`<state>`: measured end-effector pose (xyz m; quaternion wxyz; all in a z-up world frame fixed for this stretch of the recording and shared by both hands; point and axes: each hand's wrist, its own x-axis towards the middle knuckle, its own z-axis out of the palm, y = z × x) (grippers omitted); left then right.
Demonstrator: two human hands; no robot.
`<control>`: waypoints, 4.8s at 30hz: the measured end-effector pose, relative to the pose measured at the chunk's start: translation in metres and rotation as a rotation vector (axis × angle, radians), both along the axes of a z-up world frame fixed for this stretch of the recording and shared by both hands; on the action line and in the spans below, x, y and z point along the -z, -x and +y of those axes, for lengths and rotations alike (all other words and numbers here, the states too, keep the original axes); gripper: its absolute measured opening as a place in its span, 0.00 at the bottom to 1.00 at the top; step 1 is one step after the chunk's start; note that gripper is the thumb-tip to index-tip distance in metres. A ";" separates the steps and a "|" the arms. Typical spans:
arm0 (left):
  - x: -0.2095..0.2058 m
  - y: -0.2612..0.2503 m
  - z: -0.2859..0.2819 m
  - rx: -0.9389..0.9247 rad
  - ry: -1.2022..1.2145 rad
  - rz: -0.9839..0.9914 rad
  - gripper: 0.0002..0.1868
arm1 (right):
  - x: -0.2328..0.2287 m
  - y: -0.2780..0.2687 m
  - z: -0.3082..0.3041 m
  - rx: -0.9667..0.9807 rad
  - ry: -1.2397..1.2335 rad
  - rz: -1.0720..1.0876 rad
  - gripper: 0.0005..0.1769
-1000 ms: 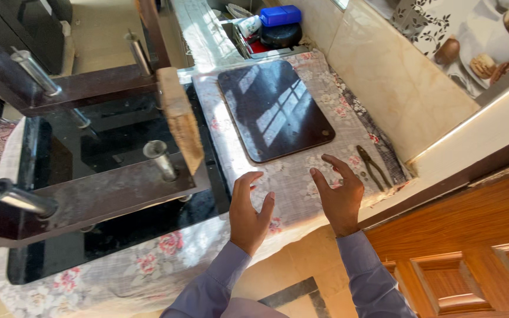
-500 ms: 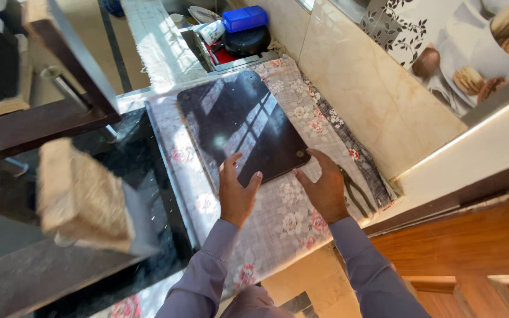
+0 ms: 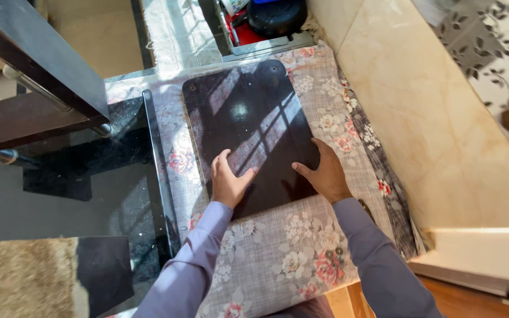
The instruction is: The person assembles a small wooden stool by inserting metal sleeves and washers into the legs, then placing the seat on top and securing it with washers. The person handles metal sleeves, washers, and the wooden seat throughout the process.
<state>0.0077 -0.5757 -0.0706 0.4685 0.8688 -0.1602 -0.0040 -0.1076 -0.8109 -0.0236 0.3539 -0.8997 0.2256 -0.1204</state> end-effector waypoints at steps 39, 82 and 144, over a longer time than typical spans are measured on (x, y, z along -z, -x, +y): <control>0.032 -0.128 0.002 -0.431 -0.272 0.619 0.73 | 0.061 -0.140 -0.087 0.216 -0.853 0.229 0.36; -0.222 0.210 0.095 -0.336 0.204 -0.190 0.50 | -0.121 0.190 0.047 0.259 -0.614 -0.799 0.24; -0.418 -0.177 0.588 -0.098 0.098 0.377 0.40 | -0.356 -0.184 0.408 -0.373 -0.658 0.005 0.21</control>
